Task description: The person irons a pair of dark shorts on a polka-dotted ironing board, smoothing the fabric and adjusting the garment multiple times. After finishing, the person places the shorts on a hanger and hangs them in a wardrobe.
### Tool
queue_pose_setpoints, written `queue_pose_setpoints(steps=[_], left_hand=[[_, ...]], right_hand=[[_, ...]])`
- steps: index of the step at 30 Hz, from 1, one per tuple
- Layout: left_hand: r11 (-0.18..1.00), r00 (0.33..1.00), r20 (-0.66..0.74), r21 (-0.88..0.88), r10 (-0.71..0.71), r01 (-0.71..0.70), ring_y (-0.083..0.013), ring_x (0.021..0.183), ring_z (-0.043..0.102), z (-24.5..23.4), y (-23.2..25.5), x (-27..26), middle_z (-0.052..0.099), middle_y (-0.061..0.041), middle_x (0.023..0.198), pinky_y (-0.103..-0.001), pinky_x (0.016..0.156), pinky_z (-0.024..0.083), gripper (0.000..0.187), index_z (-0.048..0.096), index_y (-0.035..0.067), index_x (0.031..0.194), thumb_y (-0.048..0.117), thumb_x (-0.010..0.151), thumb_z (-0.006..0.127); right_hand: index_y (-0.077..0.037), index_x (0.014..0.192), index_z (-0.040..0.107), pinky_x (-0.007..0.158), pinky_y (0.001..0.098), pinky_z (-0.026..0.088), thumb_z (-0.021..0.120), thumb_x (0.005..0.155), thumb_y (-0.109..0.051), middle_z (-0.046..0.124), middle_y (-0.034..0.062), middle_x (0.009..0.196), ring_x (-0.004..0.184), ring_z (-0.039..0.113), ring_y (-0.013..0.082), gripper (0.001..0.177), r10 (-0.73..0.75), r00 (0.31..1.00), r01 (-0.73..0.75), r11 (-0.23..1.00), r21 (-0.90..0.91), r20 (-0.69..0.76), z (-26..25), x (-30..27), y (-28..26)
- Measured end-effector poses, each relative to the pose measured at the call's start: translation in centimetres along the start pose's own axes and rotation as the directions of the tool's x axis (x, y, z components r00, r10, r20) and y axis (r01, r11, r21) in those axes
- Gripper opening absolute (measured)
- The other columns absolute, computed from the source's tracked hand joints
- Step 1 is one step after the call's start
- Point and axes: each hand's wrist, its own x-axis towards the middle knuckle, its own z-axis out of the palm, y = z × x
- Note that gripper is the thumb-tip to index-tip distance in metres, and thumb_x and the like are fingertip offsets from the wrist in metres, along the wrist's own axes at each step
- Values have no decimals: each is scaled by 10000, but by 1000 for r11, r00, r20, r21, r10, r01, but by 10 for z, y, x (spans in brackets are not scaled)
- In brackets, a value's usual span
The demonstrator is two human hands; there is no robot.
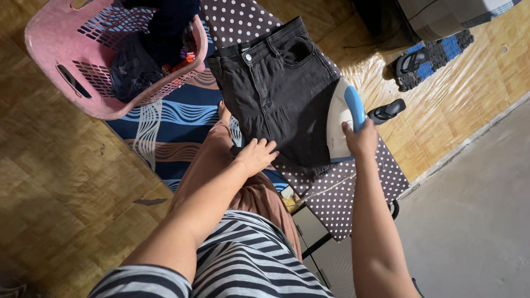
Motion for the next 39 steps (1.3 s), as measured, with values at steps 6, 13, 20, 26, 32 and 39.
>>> queue_pose_setpoints(steps=[6, 13, 20, 26, 32, 39], left_hand=[[917, 992, 32, -379, -119, 122, -319, 1156, 541, -14, -3, -12, 542, -96, 1235, -454, 956, 474, 444, 684, 147, 1258, 379, 880, 663], [809, 947, 139, -492, -291, 321, -294, 1216, 550, -23, -2, -14, 543, -76, 1281, -455, 1125, 406, 339, 717, 195, 1234, 125, 947, 551], [758, 928, 162, -539, -335, 368, -294, 1238, 540, -31, -1, -18, 523, -46, 1366, -428, 1062, 447, 297, 729, 194, 1199, 160, 964, 551], [786, 919, 214, -476, -332, 395, -299, 1239, 539, -20, -1, -7, 511, -70, 1383, -424, 1064, 456, 332, 741, 213, 1202, 154, 923, 571], [760, 915, 137, -518, -379, 393, -331, 1200, 542, -15, -1, -3, 510, -100, 1379, -446, 1047, 437, 286, 731, 113, 1181, 251, 970, 595], [769, 913, 204, -493, -353, 407, -281, 1176, 567, -23, -2, -2, 550, -58, 1261, -434, 1059, 450, 268, 769, 194, 1147, 167, 940, 602]], right_hand=[[-19, 1062, 725, 758, 453, 573, 754, 739, -241, 755, 191, 861, 810, 758, 332, 393, 12, 960, -82, 967, 242, 279, 16, -23, 10], [-89, 1066, 749, 790, 464, 581, 741, 784, -278, 751, 208, 877, 824, 741, 381, 340, -317, 760, 364, 931, 31, 567, 25, -85, 14], [-65, 1064, 711, 752, 505, 573, 732, 767, -239, 733, 218, 803, 776, 723, 417, 344, -370, 831, 390, 920, 39, 416, 22, -103, -3], [-47, 1030, 698, 771, 532, 558, 725, 810, -251, 713, 255, 823, 815, 699, 467, 301, -333, 882, 300, 942, 148, 332, 41, -80, -59], [-47, 1025, 697, 764, 541, 552, 724, 813, -254, 714, 256, 849, 832, 692, 475, 298, -291, 904, 250, 954, 164, 313, 46, -77, -70], [-62, 1024, 693, 779, 522, 568, 726, 816, -283, 722, 248, 831, 817, 711, 454, 305, -202, 874, 217, 976, 19, 441, 30, -121, -2]])
